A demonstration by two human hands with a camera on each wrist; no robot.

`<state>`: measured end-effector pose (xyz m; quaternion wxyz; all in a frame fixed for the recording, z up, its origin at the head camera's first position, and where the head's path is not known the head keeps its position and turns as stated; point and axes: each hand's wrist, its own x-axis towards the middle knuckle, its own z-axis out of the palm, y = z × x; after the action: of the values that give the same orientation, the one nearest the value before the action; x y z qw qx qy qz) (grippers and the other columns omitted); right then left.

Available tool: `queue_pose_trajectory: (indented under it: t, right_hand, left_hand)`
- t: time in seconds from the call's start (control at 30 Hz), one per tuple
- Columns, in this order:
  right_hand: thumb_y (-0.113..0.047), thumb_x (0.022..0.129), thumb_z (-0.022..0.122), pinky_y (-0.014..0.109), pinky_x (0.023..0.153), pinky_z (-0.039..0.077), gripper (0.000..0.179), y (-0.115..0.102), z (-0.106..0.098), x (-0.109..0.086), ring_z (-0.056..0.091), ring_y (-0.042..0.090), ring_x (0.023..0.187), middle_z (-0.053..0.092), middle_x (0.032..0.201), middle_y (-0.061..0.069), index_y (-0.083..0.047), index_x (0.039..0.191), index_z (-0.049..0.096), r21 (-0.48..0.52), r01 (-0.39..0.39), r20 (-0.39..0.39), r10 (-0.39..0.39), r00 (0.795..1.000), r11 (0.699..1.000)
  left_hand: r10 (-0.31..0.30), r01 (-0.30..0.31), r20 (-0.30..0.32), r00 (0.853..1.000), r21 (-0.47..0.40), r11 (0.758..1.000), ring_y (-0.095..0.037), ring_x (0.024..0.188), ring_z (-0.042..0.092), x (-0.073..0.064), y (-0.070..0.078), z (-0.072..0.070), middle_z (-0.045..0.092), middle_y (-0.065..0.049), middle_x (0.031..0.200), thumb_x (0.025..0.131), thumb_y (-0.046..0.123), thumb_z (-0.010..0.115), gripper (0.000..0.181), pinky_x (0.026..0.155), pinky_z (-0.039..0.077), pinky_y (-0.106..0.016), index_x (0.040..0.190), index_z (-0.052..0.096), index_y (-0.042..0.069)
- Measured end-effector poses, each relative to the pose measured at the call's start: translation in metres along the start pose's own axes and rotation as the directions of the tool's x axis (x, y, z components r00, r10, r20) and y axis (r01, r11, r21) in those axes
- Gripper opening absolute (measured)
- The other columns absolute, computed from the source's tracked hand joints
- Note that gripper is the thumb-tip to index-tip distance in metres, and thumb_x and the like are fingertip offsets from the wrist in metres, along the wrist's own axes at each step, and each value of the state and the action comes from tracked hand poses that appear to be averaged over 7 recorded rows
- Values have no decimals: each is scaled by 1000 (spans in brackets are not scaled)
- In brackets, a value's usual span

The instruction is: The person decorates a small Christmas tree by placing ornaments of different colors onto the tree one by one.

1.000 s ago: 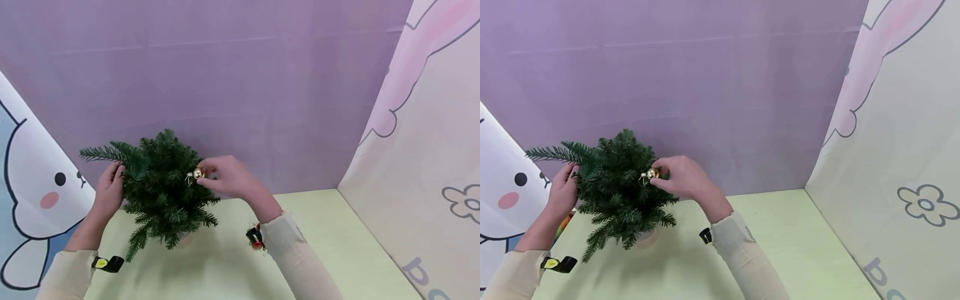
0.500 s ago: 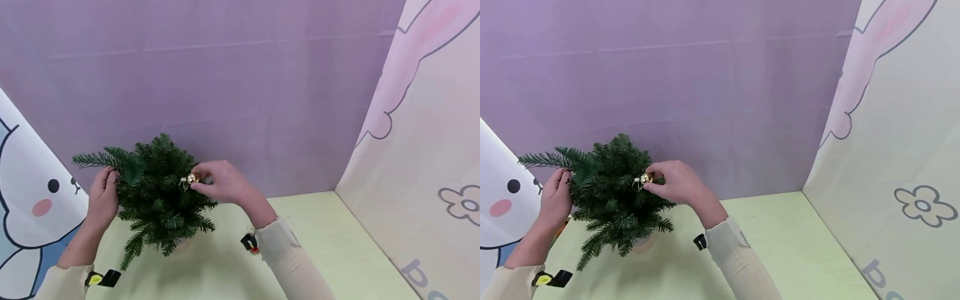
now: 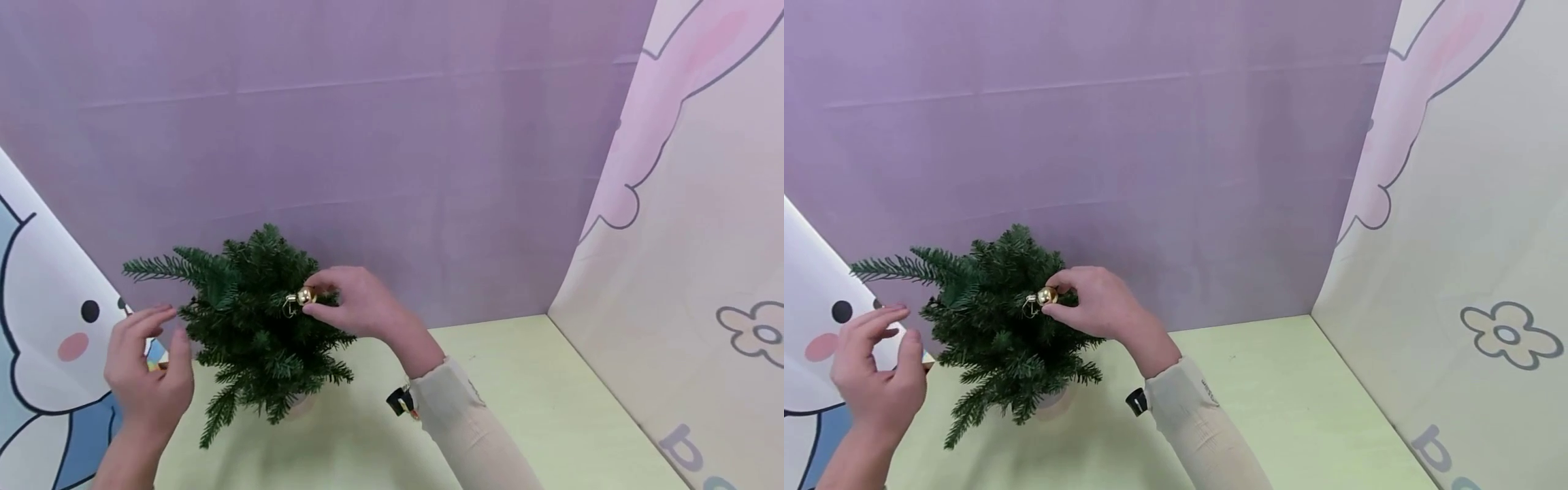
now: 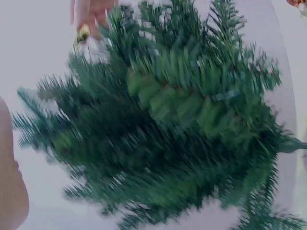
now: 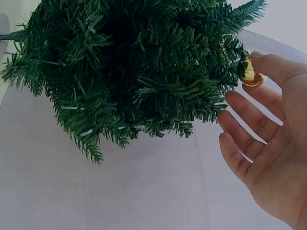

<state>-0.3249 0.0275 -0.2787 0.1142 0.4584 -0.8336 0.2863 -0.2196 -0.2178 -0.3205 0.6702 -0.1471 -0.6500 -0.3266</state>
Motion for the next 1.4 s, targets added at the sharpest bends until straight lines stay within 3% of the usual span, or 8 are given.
queue_pose_trajectory:
  t: [0.07, 0.17, 0.3, 0.4, 0.53, 0.8, 1.2, 1.4]
  right_hand:
    - [-39, 93, 65, 20, 80, 46, 31, 1, 1, 0, 57, 2, 96, 62, 103, -14, -19, 116, 67, -3, -1, -6, 1, 1000, 1000]
    - [-40, 93, 66, 20, 81, 46, 29, 2, 2, -3, 56, 1, 96, 61, 103, -15, -20, 114, 67, 5, -7, -13, 8, 1000, 1000]
    - [-39, 92, 67, 19, 81, 46, 30, 2, 2, -4, 59, 6, 98, 62, 103, -15, -19, 114, 66, 39, 12, -33, -11, 999, 999]
    - [-38, 92, 67, 19, 80, 46, 29, 2, 1, -4, 60, 9, 99, 62, 103, -14, -19, 114, 66, 62, 35, -52, -32, 998, 997]
    - [-36, 92, 68, 19, 80, 46, 27, 2, 0, -3, 61, 10, 99, 61, 102, -14, -20, 113, 66, 60, 42, -70, -38, 997, 997]
    - [-36, 92, 67, 22, 84, 44, 28, 0, -1, -4, 60, 10, 98, 62, 102, -14, -19, 113, 66, 35, 68, -90, -64, 994, 997]
    - [-37, 92, 67, 22, 77, 48, 30, -1, 2, -10, 56, 6, 97, 62, 102, -13, -18, 114, 66, 47, 55, -109, -50, 993, 997]
    - [-35, 92, 68, 24, 83, 47, 30, 4, 4, -14, 56, 6, 98, 63, 104, -10, -17, 115, 67, 25, 61, -122, -57, 991, 998]
  left_hand:
    - [75, -75, 17, 997, -24, 997, -24, 104, 61, -2, 7, 3, 65, -26, 95, 88, 16, 61, 30, 92, 44, -23, 90, 68, -13]
    - [157, -153, 113, 981, -46, 987, -34, 104, 60, -5, 16, 6, 64, -26, 92, 92, 24, 62, 35, 96, 44, -33, 86, 70, -9]
    - [229, -237, 286, 931, -8, 972, -41, 105, 57, 1, 32, 10, 64, -24, 92, 97, 34, 58, 43, 100, 40, -41, 85, 72, -5]
    - [260, -294, 370, 892, 38, 955, -44, 105, 57, 7, 38, 19, 66, -20, 94, 96, 36, 58, 42, 96, 40, -48, 86, 74, -1]
    - [250, -320, 430, 868, 99, 942, -44, 104, 57, 11, 40, 36, 67, -17, 97, 93, 40, 59, 41, 90, 41, -55, 90, 75, 3]
    - [166, -299, 461, 871, 230, 926, -43, 105, 55, 8, 37, 50, 66, -17, 101, 91, 50, 56, 51, 79, 37, -60, 87, 75, 3]
    - [145, -285, 412, 900, 301, 910, -43, 106, 55, 3, 34, 60, 67, -18, 98, 77, 17, 77, 16, 85, 30, -64, 79, 75, 1]
    - [151, -294, 435, 888, 285, 912, -43, 108, 54, 1, 35, 58, 67, -17, 98, 78, 16, 74, 13, 90, 27, -66, 76, 75, 3]
